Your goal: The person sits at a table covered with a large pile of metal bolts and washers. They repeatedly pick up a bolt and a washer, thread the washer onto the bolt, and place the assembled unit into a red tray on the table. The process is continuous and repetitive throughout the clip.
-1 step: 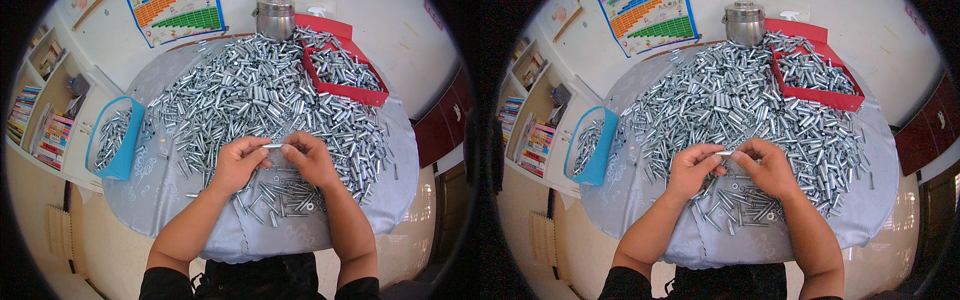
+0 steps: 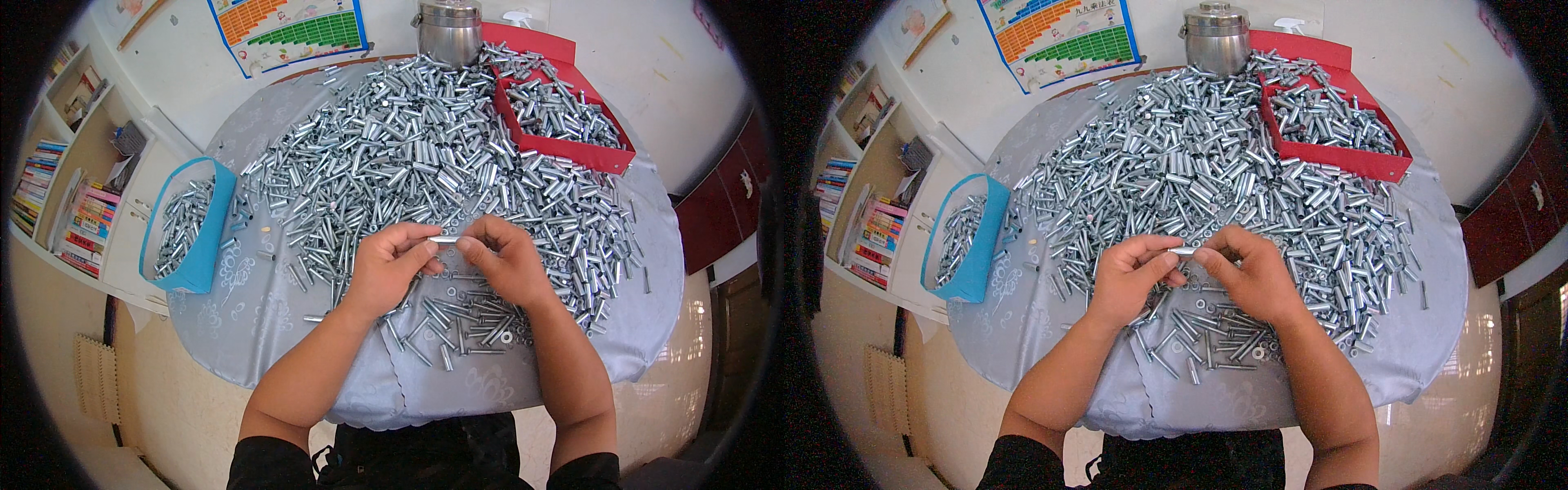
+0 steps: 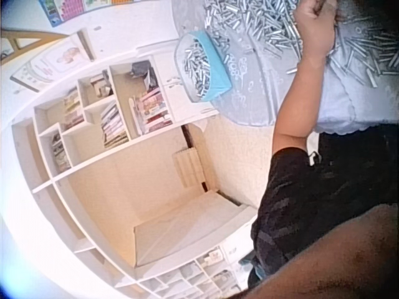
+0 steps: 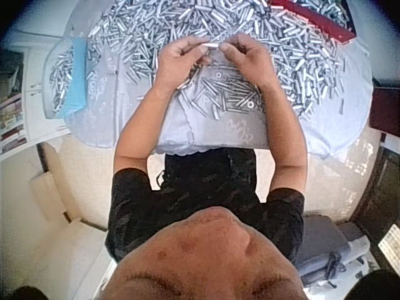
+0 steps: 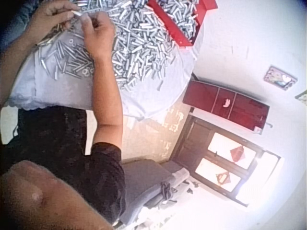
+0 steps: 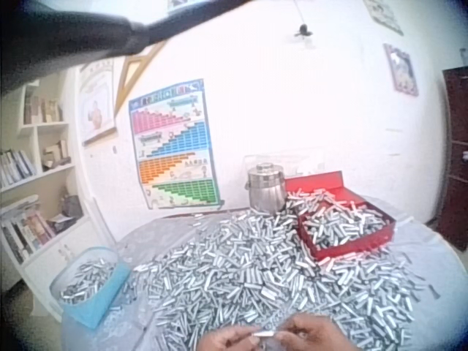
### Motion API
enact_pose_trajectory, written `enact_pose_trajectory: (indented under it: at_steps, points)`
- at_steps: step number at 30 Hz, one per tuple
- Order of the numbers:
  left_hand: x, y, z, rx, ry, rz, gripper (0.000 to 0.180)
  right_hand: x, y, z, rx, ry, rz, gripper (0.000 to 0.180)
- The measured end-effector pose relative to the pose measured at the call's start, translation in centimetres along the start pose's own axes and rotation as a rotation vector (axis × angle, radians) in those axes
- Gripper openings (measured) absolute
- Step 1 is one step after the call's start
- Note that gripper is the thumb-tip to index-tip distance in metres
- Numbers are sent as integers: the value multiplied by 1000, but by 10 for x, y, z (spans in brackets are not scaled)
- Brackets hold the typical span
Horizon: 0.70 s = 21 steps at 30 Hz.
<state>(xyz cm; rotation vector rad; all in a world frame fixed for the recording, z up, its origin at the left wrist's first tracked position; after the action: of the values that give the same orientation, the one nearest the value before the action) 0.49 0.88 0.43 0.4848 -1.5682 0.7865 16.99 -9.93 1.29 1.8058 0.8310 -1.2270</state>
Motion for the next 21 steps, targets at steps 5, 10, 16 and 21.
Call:
enact_pose_trajectory:
  at_steps: [5, 10, 16, 21]
  points:
    - [2, 0, 1, 0, -24, -29, 23, -4, 3, 0, -39, -66, -9, 17]
    - [2, -3, 1, 8, -13, -51, 24, -5, -1, 0, 13, -134, -218, 15]
    - [2, -2, 1, 46, -11, -41, 22, 0, 0, 0, 25, -164, -235, 17]
    - [11, 1, 1, 314, -122, -132, 17, -3, 9, 1, -109, -122, -78, 17]
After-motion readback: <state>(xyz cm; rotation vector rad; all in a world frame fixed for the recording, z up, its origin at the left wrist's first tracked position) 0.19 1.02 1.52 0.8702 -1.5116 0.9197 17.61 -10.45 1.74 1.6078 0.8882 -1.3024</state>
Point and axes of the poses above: each hand's wrist, its own z-axis away from the middle knuckle, its own y-axis out of the back of the hand, x = y × z, the point moved 1 cm from there along -z, towards the middle knuckle, and after that the axes turned 5 degrees about x, right-handed, at the moved point
